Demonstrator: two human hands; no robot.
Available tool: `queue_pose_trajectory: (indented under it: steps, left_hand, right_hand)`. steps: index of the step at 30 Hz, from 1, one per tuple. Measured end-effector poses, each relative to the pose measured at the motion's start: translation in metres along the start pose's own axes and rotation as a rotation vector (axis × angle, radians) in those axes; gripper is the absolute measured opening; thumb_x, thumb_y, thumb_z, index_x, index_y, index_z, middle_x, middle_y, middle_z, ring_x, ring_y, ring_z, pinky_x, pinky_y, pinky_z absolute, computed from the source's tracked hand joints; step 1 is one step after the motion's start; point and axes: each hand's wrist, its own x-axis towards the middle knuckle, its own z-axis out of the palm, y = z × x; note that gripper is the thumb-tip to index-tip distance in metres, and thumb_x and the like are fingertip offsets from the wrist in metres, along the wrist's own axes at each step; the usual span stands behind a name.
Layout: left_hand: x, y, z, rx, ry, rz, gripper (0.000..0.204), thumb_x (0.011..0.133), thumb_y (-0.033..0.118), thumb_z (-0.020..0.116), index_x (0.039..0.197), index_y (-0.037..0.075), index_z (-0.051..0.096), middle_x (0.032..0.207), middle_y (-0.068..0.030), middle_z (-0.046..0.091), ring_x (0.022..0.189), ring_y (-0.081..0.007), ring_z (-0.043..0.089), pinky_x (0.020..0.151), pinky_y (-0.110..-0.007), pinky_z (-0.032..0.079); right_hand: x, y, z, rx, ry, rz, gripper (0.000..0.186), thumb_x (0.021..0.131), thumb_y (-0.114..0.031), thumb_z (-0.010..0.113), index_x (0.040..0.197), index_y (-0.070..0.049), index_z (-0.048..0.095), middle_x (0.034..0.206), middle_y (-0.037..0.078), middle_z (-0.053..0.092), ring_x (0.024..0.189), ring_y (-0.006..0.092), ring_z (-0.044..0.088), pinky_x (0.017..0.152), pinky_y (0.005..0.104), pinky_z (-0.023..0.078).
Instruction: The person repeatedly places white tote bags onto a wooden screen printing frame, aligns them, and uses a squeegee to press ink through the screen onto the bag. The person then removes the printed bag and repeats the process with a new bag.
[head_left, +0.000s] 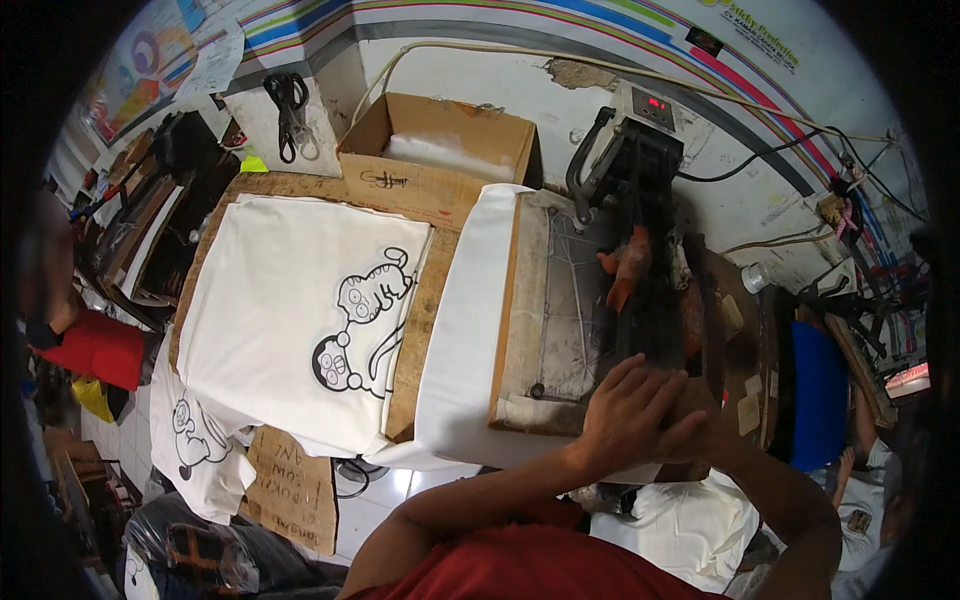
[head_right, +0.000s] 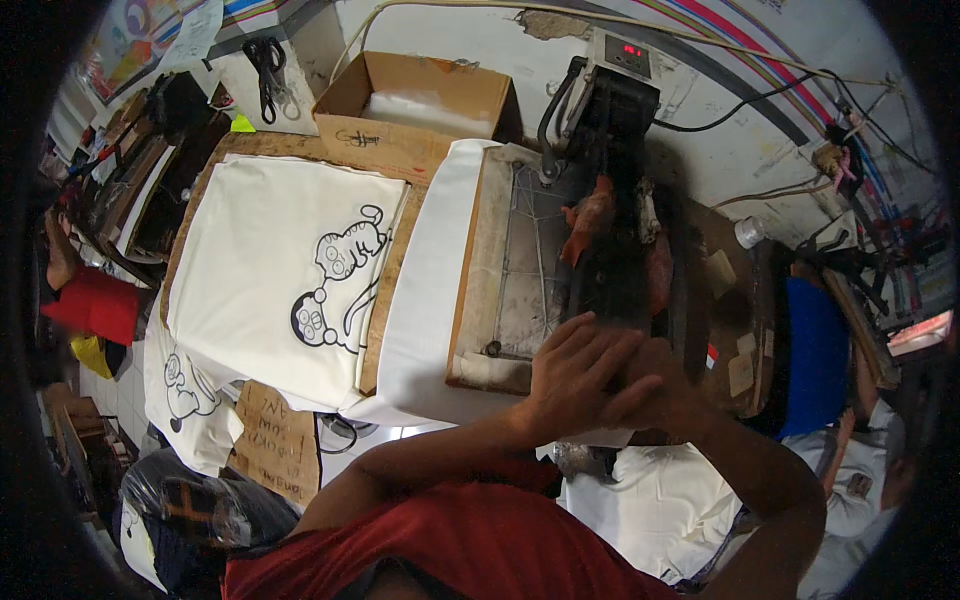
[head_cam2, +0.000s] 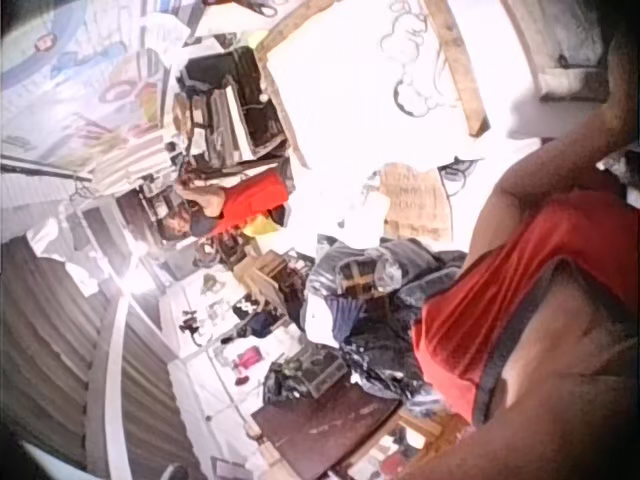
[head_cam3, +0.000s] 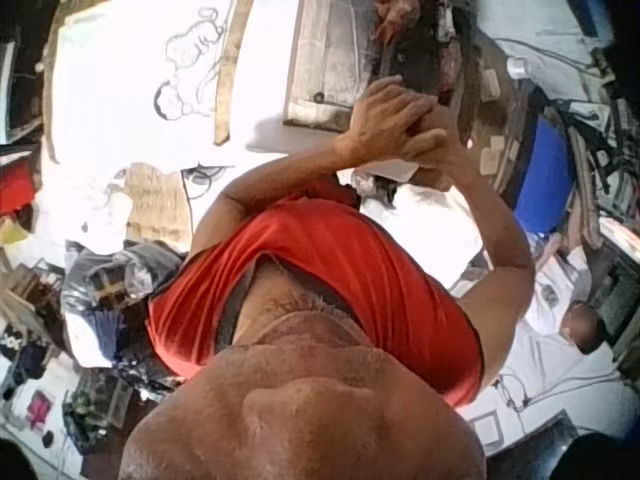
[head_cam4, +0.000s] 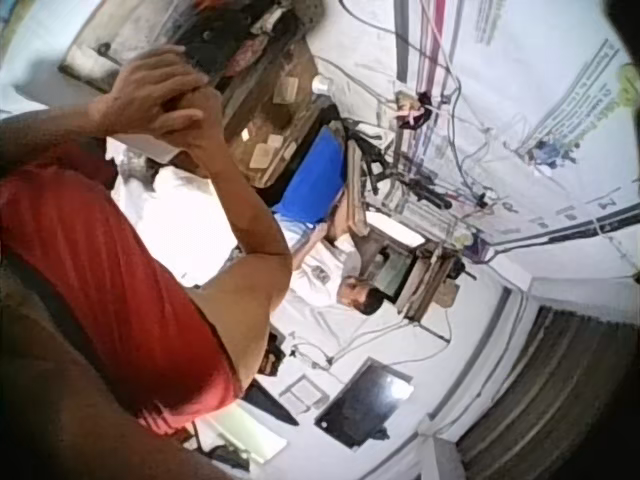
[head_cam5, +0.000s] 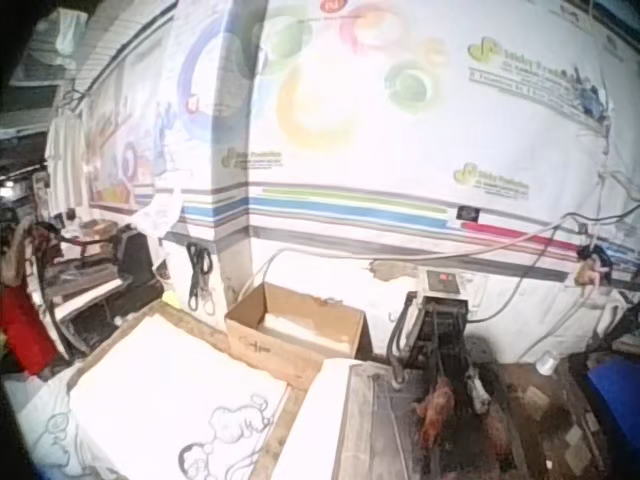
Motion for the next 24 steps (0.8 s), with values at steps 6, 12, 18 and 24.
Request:
queue_pose_trajectory:
  steps: [6,12,18,24]
  left_hand:
    - [0.000,-0.008,0.004,-0.048,0.147,0.060,0.030,0.071,0.027,0.074,0.089,0.004,0.067,0.084,-0.0087,0.068,0.078,-0.0220,0.067,0.082,-0.038,0.051]
    - [-0.001,-0.009,0.004,-0.084,0.181,0.078,0.025,0.068,0.018,0.076,0.088,0.004,0.068,0.085,-0.0094,0.069,0.078,-0.0203,0.067,0.079,-0.037,0.052]
    - [-0.002,-0.006,0.001,-0.042,0.208,0.121,0.022,0.069,0.012,0.074,0.088,0.003,0.068,0.085,-0.0102,0.068,0.075,-0.0218,0.066,0.078,-0.037,0.051]
    - [0.029,0.023,-0.007,-0.019,0.272,0.189,0.016,0.071,0.011,0.073,0.084,0.004,0.068,0.073,-0.0089,0.063,0.062,-0.0247,0.059,0.062,-0.035,0.046]
  right_hand:
    - [-0.001,0.011,0.001,0.200,-0.023,-0.028,0.027,0.065,-0.029,0.073,0.082,-0.009,0.063,0.075,0.010,0.063,0.069,0.0294,0.065,0.060,0.0369,0.052]
    - [0.001,0.011,-0.001,0.249,-0.037,-0.024,0.028,0.065,-0.029,0.072,0.082,-0.009,0.062,0.077,0.011,0.064,0.073,0.0301,0.065,0.063,0.0404,0.052]
    - [0.001,0.018,0.012,0.066,-0.021,-0.031,0.028,0.062,-0.028,0.072,0.079,-0.009,0.061,0.076,0.013,0.064,0.075,0.0310,0.065,0.064,0.0398,0.052]
    - [-0.001,0.012,-0.016,0.239,0.264,-0.217,0.024,0.063,-0.025,0.070,0.080,-0.009,0.062,0.080,0.014,0.065,0.076,0.0314,0.065,0.066,0.0396,0.053]
